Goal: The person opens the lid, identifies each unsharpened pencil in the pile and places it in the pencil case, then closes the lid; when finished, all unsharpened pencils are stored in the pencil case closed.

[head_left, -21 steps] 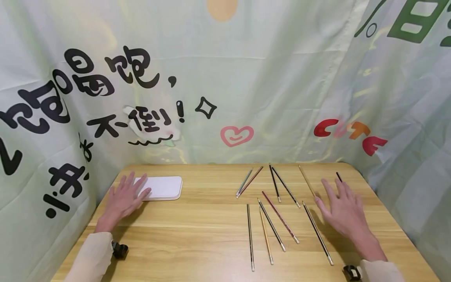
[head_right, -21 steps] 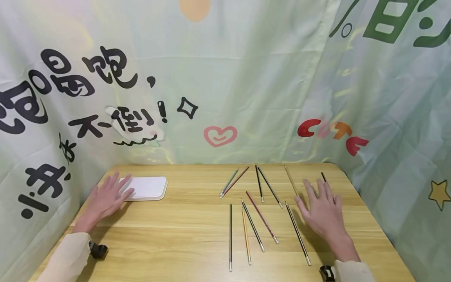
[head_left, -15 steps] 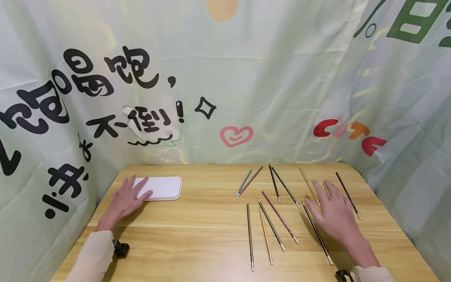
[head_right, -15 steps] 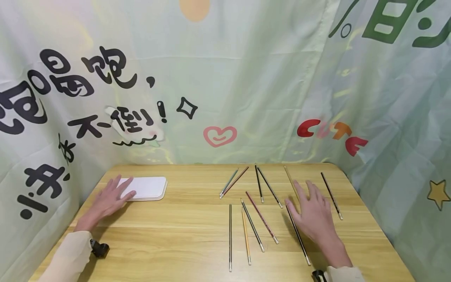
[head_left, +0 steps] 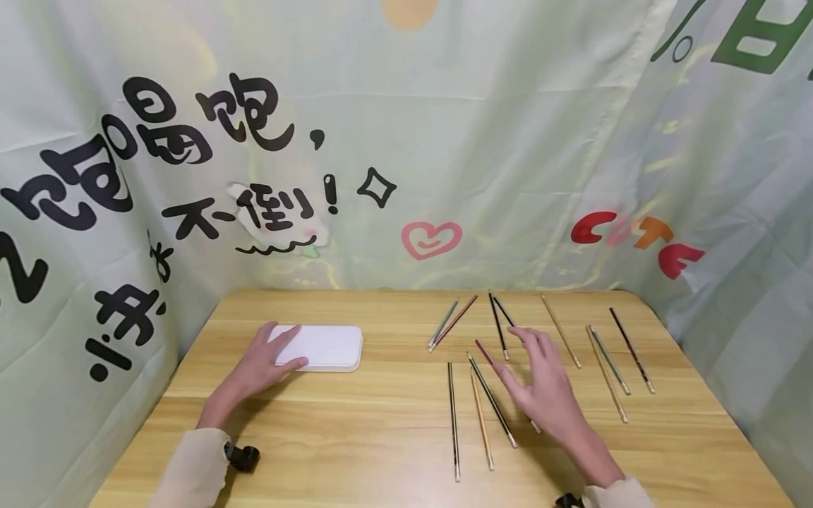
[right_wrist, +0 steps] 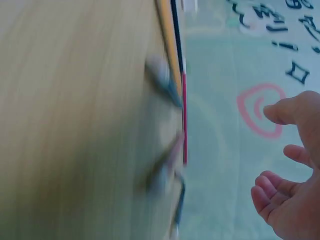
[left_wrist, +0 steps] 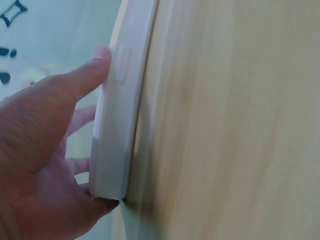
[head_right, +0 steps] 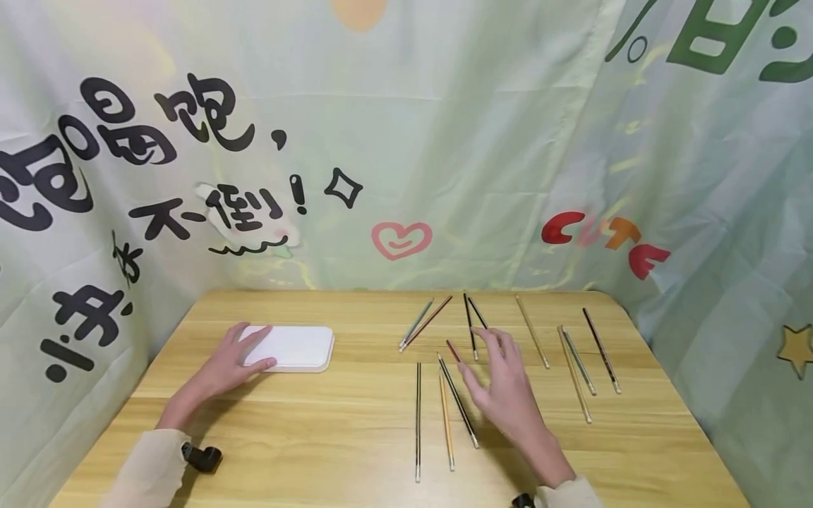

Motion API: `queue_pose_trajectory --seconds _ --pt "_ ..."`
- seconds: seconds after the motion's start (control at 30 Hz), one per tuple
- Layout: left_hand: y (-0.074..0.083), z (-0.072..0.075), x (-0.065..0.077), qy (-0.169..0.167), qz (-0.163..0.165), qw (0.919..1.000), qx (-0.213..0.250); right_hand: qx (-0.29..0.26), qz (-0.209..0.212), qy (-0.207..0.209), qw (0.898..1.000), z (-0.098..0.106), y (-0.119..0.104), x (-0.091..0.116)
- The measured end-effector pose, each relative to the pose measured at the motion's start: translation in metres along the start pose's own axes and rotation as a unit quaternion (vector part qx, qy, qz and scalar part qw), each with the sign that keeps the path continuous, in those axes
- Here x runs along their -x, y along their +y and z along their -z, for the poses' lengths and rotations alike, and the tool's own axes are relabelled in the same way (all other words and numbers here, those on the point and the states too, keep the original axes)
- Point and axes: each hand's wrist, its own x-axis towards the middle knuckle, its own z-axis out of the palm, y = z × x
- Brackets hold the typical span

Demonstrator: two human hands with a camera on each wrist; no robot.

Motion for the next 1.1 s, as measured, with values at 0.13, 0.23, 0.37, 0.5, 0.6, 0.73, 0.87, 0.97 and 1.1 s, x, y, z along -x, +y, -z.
queue_pose_trajectory --seconds 0.13,0.23,0.37,0.5,0.6,0.73,0.87,0.97,1.1 --pt "0.019 -0.009 0.003 0.005 0.001 0.9999 0.014 -0.087 -0.009 -0.023 0.996 -0.021 -0.02 -0.007" --pt "0.03 -0.017 0.005 0.014 0.003 0.9998 0.014 -0.152 -0.012 -0.05 0.987 -0.039 -0.035 -0.015" --pt "0.046 -0.026 0.009 0.019 0.008 0.9994 0.028 -0.199 -0.005 -0.095 0.975 -0.063 -0.052 -0.024" --pt "0.062 -0.034 0.012 0.014 -0.001 0.9978 0.065 -0.264 -0.043 -0.155 0.951 -0.085 -0.064 -0.03" --pt "0.071 -0.04 0.013 0.013 -0.016 0.9967 0.079 -0.301 -0.075 -0.178 0.934 -0.098 -0.068 -0.032" --pt "0.08 -0.046 0.013 0.025 -0.022 0.9958 0.085 -0.265 -0.068 -0.195 0.942 -0.112 -0.069 -0.032" --pt "0.084 -0.05 0.011 0.044 -0.017 0.9944 0.095 -0.2 -0.062 -0.201 0.957 -0.12 -0.072 -0.033" --pt "0.086 -0.054 0.012 0.055 -0.007 0.9934 0.1 -0.163 -0.064 -0.202 0.964 -0.122 -0.076 -0.035" --pt "0.087 -0.06 0.014 0.08 -0.002 0.9915 0.103 -0.142 -0.056 -0.208 0.966 -0.122 -0.078 -0.036"
